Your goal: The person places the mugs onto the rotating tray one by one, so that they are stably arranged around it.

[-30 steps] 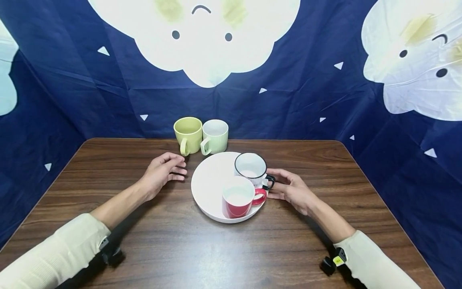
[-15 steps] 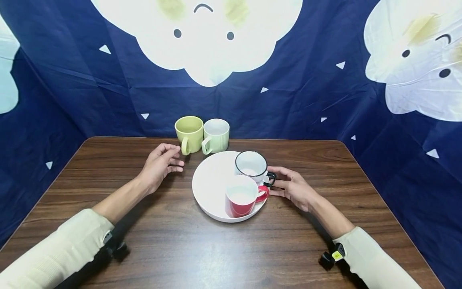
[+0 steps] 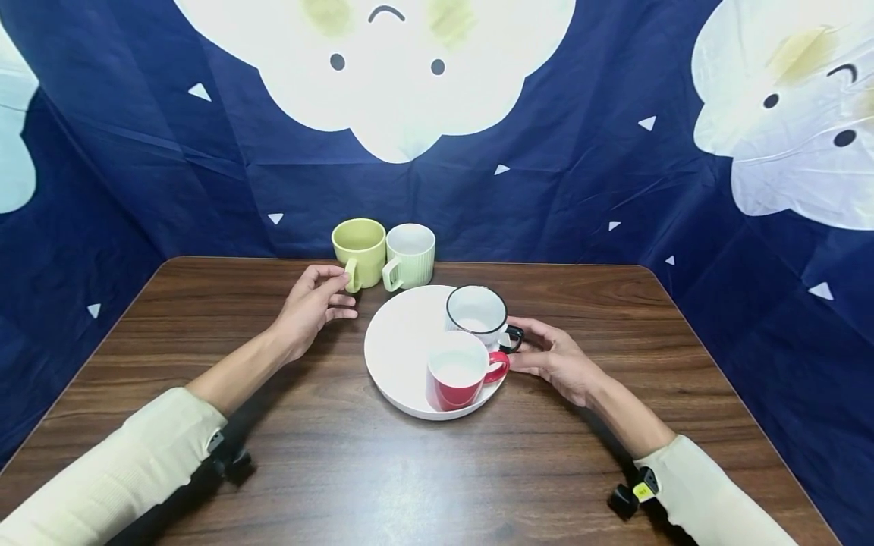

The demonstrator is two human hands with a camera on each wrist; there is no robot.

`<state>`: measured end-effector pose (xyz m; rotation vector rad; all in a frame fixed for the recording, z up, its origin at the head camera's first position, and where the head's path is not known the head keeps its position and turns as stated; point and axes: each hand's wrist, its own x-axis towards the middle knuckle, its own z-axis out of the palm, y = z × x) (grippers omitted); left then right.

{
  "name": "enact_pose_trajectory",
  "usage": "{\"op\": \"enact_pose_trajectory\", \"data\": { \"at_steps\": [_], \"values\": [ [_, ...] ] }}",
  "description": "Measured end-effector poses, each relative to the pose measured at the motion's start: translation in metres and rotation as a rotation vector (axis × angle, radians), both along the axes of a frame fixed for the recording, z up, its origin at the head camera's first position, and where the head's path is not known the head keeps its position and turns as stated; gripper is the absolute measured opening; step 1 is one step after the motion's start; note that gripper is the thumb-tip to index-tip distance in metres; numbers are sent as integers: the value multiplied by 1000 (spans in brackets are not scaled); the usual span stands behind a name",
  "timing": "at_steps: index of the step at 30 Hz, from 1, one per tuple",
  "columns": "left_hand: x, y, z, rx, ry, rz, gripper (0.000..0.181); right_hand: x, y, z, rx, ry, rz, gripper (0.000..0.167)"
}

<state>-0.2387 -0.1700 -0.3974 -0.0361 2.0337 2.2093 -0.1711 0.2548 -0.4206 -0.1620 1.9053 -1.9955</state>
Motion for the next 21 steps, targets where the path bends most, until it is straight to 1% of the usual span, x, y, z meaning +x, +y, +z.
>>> {"op": "enact_pose_trajectory", "data": {
  "at_steps": [2, 5, 8, 12, 15, 19, 21],
  "values": [
    [-2, 2, 0, -25, -2, 12, 16, 0, 0, 0, 32, -1, -1, 80],
    [-5, 3, 0, -81, -12, 27, 24, -1, 0, 0, 85, 2, -2, 79],
    [-9, 3, -1, -104, -21, 38, 29, -2, 0, 0, 115, 6, -3, 80],
    [-13, 0, -3, -110, -21, 48, 23, -4, 0, 0, 111, 4, -5, 81],
    [-17, -2, -5, -92, -38, 12, 22, -4, 0, -1, 109, 2, -5, 80],
    [-21, 0, -7, -35, -74, -91, 28, -4, 0, -1, 108, 3, 1, 78],
    [-23, 2, -8, -16, -80, -128, 32, -4, 0, -1, 101, 1, 4, 77]
  ]
}}
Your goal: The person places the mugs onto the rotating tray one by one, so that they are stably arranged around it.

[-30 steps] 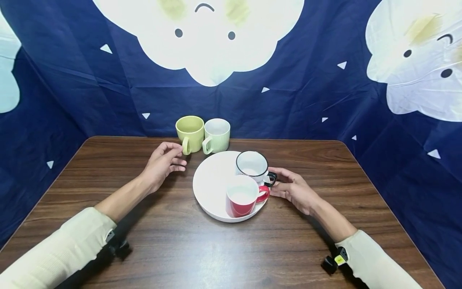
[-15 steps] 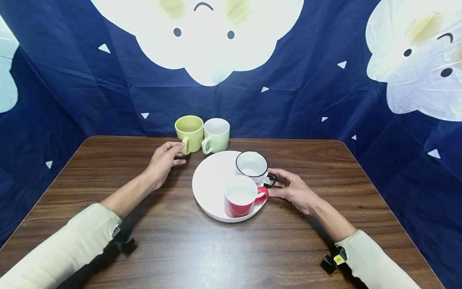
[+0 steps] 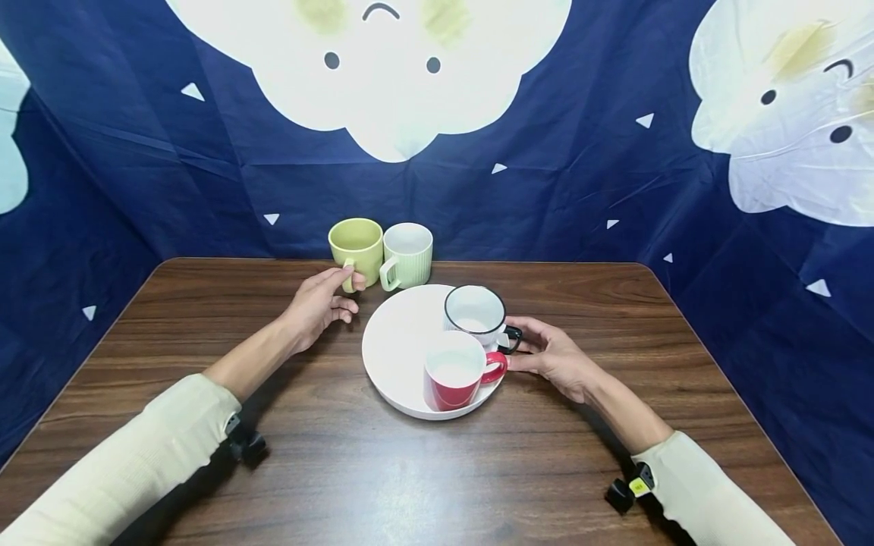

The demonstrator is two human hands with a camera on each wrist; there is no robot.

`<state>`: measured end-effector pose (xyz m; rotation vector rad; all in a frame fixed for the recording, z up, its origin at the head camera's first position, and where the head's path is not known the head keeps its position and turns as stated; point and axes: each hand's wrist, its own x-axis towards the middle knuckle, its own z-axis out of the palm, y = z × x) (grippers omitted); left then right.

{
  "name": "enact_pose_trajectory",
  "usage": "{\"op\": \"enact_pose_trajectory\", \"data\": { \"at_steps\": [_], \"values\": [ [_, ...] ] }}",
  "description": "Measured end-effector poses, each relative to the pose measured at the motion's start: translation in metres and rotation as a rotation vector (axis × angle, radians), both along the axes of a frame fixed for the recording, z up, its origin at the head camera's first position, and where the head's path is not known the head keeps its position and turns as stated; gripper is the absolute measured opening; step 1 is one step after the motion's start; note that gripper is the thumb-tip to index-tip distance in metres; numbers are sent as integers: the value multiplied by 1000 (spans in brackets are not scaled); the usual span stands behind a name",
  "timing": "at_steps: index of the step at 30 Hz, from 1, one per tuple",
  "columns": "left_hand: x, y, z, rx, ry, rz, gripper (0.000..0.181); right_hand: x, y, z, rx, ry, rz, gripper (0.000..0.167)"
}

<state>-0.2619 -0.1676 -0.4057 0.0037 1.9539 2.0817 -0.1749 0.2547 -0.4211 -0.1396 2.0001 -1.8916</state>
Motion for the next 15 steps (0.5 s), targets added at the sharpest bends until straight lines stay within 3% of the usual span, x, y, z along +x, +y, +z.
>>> {"op": "enact_pose_trajectory", "data": {
  "at_steps": [4, 9, 15],
  "values": [
    [-3, 7, -3, 35, -1, -19, 41, 0, 0, 0, -16, -7, 2, 77],
    [-4, 14, -6, 73, -15, 14, 50, -1, 0, 0, -28, -12, 12, 77],
    [-6, 16, -4, 56, -5, 20, 51, -1, 1, 1, -48, -22, 28, 77]
  ]
}}
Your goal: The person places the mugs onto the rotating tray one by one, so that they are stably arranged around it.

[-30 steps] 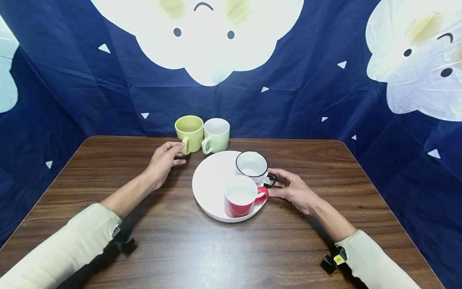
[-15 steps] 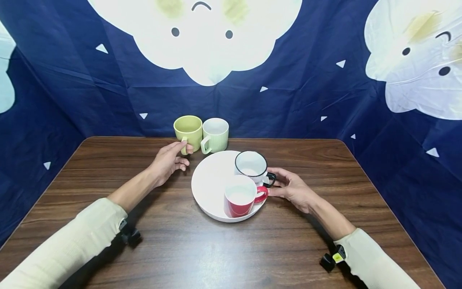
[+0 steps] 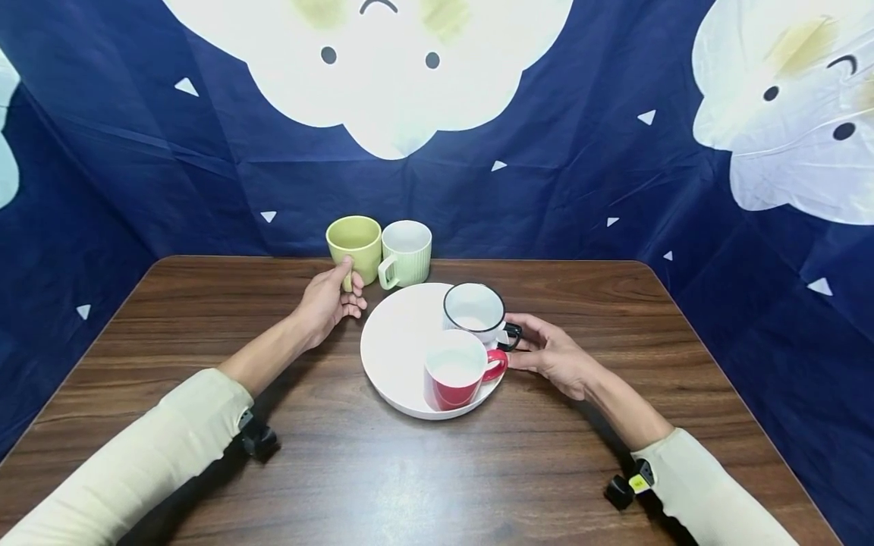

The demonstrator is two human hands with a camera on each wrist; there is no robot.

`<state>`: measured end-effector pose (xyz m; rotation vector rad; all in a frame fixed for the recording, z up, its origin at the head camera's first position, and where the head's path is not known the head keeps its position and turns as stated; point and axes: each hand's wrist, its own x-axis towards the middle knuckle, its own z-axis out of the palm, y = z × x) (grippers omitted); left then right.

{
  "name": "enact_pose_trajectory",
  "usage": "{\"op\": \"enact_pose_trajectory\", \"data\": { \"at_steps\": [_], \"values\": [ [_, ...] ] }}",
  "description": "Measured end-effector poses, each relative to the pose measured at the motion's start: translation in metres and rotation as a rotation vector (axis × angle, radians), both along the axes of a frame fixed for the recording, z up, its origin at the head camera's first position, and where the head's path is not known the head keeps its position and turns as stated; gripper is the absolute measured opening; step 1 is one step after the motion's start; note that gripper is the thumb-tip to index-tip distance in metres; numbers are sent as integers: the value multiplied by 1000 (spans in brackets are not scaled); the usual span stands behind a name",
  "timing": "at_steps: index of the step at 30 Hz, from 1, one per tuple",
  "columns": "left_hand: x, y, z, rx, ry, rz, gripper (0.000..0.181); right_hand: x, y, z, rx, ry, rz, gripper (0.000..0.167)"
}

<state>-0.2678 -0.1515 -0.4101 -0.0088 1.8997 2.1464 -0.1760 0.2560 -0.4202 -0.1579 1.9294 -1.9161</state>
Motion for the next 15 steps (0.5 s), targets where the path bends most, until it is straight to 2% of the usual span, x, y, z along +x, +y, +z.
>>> {"op": "enact_pose_trajectory", "data": {
  "at_steps": [7, 15],
  "values": [
    [-1, 0, 5, 49, -4, -20, 50, -1, 1, 2, -18, 2, 19, 73],
    [0, -5, 5, 100, -14, 48, 49, -4, 1, 3, -38, 0, 47, 71]
  ]
}}
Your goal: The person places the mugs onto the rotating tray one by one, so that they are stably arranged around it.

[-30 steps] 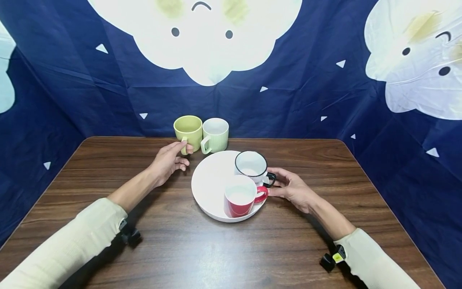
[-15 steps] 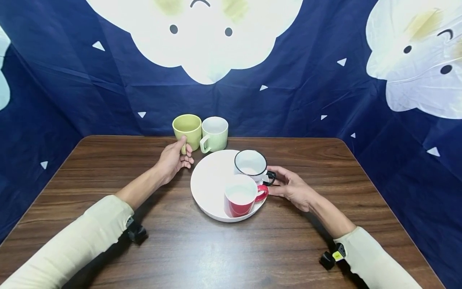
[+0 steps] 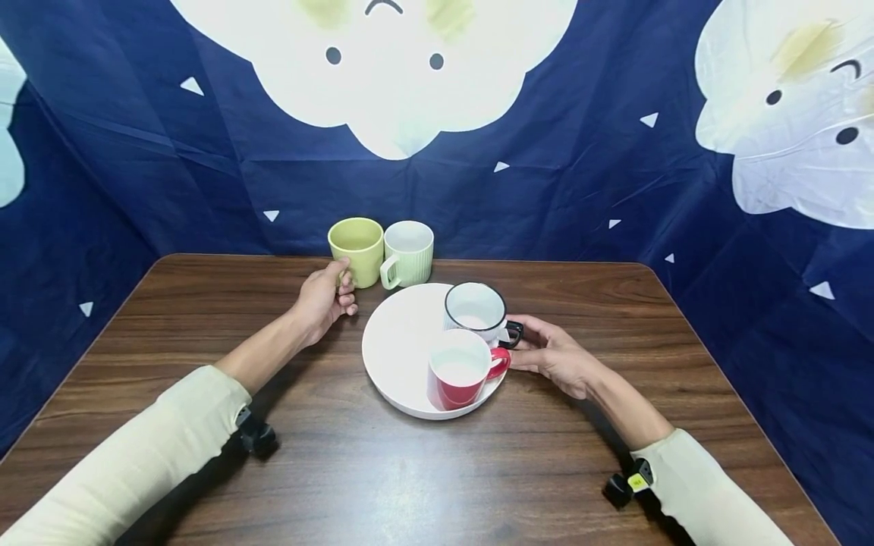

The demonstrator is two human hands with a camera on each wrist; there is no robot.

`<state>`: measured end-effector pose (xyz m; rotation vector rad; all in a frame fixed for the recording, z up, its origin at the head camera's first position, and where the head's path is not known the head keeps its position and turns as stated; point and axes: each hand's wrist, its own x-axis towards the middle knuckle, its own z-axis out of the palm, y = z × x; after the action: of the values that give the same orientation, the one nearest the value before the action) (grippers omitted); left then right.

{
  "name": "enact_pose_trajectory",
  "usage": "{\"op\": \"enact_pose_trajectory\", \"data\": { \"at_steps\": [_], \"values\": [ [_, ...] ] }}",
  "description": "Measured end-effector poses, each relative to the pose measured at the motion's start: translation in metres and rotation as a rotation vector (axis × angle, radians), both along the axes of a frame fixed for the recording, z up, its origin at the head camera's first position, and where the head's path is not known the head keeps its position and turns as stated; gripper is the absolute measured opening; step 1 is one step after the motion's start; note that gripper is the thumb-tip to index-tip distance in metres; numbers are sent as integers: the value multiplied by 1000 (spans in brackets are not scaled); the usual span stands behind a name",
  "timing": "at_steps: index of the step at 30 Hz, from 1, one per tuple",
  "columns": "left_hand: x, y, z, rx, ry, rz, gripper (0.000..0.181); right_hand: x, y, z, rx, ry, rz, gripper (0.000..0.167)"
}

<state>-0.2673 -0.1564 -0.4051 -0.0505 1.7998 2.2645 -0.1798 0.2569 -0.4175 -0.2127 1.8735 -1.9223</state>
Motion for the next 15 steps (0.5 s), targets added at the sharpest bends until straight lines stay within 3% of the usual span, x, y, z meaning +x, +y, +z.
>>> {"op": "enact_pose_trajectory", "data": {
  "at_steps": [5, 15],
  "values": [
    [1, -4, -1, 25, -17, 26, 50, 0, 1, 0, -2, -2, 9, 72],
    [2, -16, 1, 114, -72, 4, 50, 0, -1, 0, 7, -6, 6, 76]
  ]
}}
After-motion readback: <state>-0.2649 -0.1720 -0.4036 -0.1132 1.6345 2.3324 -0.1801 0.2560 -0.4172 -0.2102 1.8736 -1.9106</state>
